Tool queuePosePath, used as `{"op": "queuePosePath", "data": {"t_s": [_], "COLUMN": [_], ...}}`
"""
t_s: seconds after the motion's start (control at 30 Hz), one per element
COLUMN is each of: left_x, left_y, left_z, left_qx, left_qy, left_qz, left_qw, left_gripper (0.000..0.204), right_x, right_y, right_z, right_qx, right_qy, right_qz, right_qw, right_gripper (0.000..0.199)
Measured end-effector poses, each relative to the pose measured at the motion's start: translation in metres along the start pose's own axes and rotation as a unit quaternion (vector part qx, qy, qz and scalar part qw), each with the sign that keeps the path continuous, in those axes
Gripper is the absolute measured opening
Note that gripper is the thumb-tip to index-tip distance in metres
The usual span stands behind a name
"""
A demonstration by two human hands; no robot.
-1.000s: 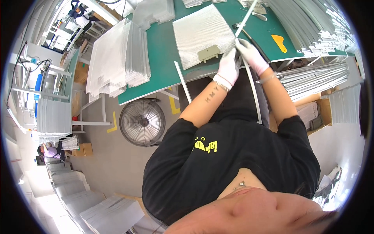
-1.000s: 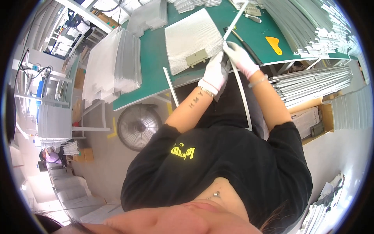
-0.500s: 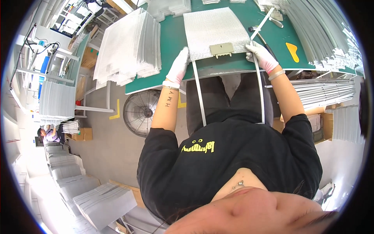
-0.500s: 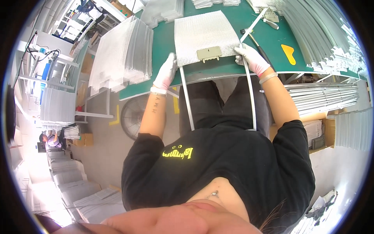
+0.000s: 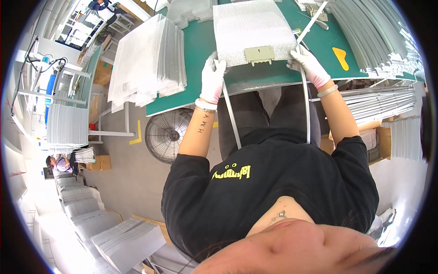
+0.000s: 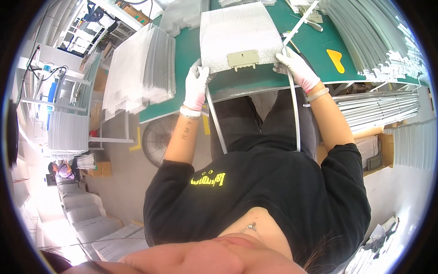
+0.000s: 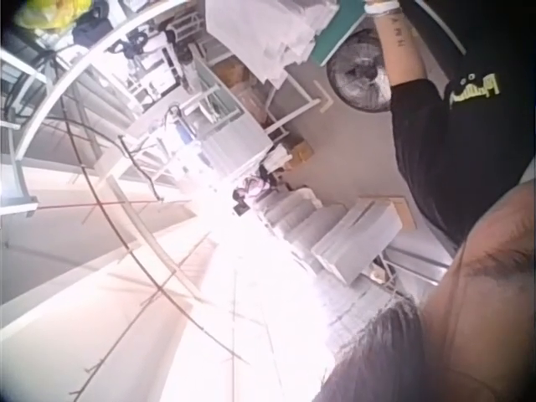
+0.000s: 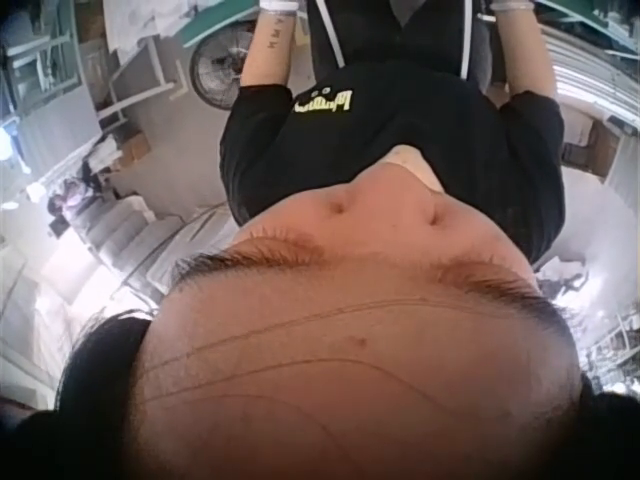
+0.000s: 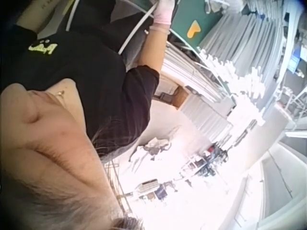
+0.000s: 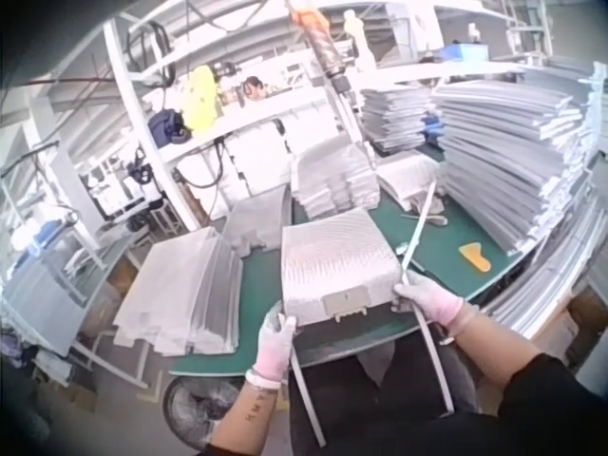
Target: Assembling air filters by inserting mesh panels into metal frames and securing them with screws using an electric screwdriver.
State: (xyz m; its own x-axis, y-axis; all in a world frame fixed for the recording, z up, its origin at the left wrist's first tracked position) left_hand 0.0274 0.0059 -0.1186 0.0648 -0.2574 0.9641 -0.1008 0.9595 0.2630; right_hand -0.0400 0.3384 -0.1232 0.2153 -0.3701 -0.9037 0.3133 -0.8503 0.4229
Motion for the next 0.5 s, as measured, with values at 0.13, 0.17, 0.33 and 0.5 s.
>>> {"op": "queuePosePath", "data": {"t_s": [0.13,0.17,0.33,0.5], "left_x": [0.005,0.018,0.061,0.096], "left_y": [-0.003,0.005,0.012,0.017], "left_z": [-0.006,-0.012,-0.06,-0.13], "left_qx": [0.015,-0.004,-0.029,0.077], "left_qy": [0.065,0.037,0.052,0.208], "left_qz": [0.134,0.078,-0.142,-0.027], "left_qw": [0.989,0.996,0.988,0.975], "left_gripper": [0.064,0.066,0.007,0.041], "right_x": [-0.008,-0.013,-0.053,-0.081], "right_y": [0.008,0.014,0.067,0.105], "right_z": [-0.007,-0.012,-0.038,-0.067], "right_qx": [-0.014,-0.004,-0.009,-0.074], "right_qy": [-0.044,-0.057,-0.111,-0.236], "right_qz": [0.014,0.007,-0.017,-0.155], "right_qw": [0.999,0.998,0.994,0.956], "right_gripper": [0.028,0.033,0.041,0.042]}}
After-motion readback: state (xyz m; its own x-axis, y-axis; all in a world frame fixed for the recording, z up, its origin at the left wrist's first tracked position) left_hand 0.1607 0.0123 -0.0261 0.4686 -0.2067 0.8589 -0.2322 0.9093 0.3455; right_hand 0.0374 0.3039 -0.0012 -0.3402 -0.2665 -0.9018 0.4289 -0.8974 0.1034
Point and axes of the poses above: each hand's wrist, its own z-axis towards the middle knuckle, its own y-axis out of the palm, x = y × z, the point moved 1 cm from there along z, towards the middle knuckle, and after that the axes turned 3 degrees about -y, right-handed, at the moved point
